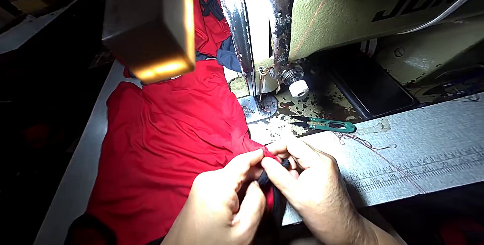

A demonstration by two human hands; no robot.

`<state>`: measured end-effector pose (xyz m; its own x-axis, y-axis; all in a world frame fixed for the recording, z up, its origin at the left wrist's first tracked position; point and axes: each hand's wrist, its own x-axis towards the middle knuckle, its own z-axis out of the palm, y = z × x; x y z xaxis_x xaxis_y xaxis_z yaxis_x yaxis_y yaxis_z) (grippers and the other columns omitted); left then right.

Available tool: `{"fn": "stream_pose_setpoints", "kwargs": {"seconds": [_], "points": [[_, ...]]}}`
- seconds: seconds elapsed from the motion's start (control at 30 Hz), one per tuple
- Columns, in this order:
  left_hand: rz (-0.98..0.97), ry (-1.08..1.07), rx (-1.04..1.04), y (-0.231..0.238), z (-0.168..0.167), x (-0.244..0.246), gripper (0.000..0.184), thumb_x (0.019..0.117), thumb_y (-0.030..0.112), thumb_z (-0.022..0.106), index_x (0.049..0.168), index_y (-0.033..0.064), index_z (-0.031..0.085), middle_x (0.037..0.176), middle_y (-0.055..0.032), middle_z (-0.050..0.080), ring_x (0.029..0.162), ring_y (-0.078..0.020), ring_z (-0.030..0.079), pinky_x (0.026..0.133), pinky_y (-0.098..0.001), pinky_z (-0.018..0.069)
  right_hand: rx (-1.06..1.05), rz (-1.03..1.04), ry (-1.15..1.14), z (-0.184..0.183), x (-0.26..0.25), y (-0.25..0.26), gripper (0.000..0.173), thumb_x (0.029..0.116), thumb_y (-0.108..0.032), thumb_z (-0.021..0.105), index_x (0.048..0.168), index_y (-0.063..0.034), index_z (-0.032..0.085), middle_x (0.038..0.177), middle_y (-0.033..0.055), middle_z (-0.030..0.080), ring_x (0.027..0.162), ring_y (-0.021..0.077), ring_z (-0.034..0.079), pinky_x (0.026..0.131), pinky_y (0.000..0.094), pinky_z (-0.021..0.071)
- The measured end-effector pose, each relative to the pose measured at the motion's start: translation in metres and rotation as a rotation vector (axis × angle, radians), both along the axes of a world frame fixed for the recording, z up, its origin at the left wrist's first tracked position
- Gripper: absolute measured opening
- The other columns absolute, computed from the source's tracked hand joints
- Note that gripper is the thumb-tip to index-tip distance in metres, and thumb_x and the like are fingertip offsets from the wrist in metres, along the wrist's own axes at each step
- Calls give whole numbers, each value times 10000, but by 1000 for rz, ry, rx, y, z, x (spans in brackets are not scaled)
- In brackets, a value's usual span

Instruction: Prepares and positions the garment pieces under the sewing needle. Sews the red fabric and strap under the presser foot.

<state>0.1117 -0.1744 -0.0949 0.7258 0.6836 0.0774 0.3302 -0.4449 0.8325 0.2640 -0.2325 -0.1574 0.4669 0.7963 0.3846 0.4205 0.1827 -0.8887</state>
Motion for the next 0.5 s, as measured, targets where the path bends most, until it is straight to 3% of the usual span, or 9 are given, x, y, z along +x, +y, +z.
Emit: {"fn": "stream_pose_setpoints", "kwargs": {"seconds": [0.1, 0.17, 0.23, 0.3, 0.33, 0.43, 0.5], "points": [[56, -4, 102, 22, -4, 2, 192, 973, 171, 583, 1071, 142, 746, 839, 95, 731, 638, 15, 660, 540, -173, 565, -7, 10, -18, -1, 4, 0, 87, 902, -205, 672, 846, -170, 728, 753, -119, 624, 636, -81, 532, 539, 89, 427], [-14, 76, 336, 47, -2, 4, 222, 928, 270, 598, 1086, 244, 752, 903, 169, 645, 801, 63, 617, 657, -129, 530, 4, 23, -47, -1, 5, -1, 97, 908, -202, 663, 848, -170, 733, 794, -109, 650, 657, -79, 544, 545, 91, 431], [-175, 141, 395, 70, 4, 7, 279, 899, 310, 584, 1097, 294, 780, 1069, 154, 596, 1035, 12, 547, 819, -170, 468, 30, 22, -75, 0, 5, -1, 103, 903, -195, 664, 845, -160, 741, 802, -99, 659, 659, -72, 547, 545, 97, 434], [-342, 158, 277, 85, 8, 12, 212, 894, 283, 601, 967, 287, 801, 1217, 116, 611, 1216, -37, 515, 960, -201, 460, 45, 18, -92, -1, 5, 0, 104, 908, -199, 666, 847, -159, 740, 792, -103, 647, 641, -72, 527, 531, 97, 422], [-396, 160, 219, 89, 8, 15, 190, 881, 270, 615, 903, 273, 803, 1234, 103, 621, 1242, -42, 516, 976, -200, 465, 48, 13, -98, -1, 6, 0, 103, 909, -203, 666, 850, -162, 740, 779, -108, 634, 633, -73, 516, 526, 98, 413], [-475, 141, 85, 97, 7, 21, 129, 848, 242, 646, 771, 226, 748, 1115, 90, 670, 1185, -48, 564, 926, -205, 485, 60, 8, -114, -1, 7, -1, 107, 907, -195, 661, 859, -154, 747, 750, -108, 609, 618, -80, 495, 520, 88, 400], [-482, 110, 33, 99, 5, 22, 92, 832, 216, 671, 764, 215, 733, 1007, 86, 698, 1119, -67, 616, 906, -227, 518, 61, 12, -117, -1, 7, -1, 112, 910, -184, 659, 851, -146, 746, 753, -101, 613, 618, -76, 493, 520, 90, 397]]}}
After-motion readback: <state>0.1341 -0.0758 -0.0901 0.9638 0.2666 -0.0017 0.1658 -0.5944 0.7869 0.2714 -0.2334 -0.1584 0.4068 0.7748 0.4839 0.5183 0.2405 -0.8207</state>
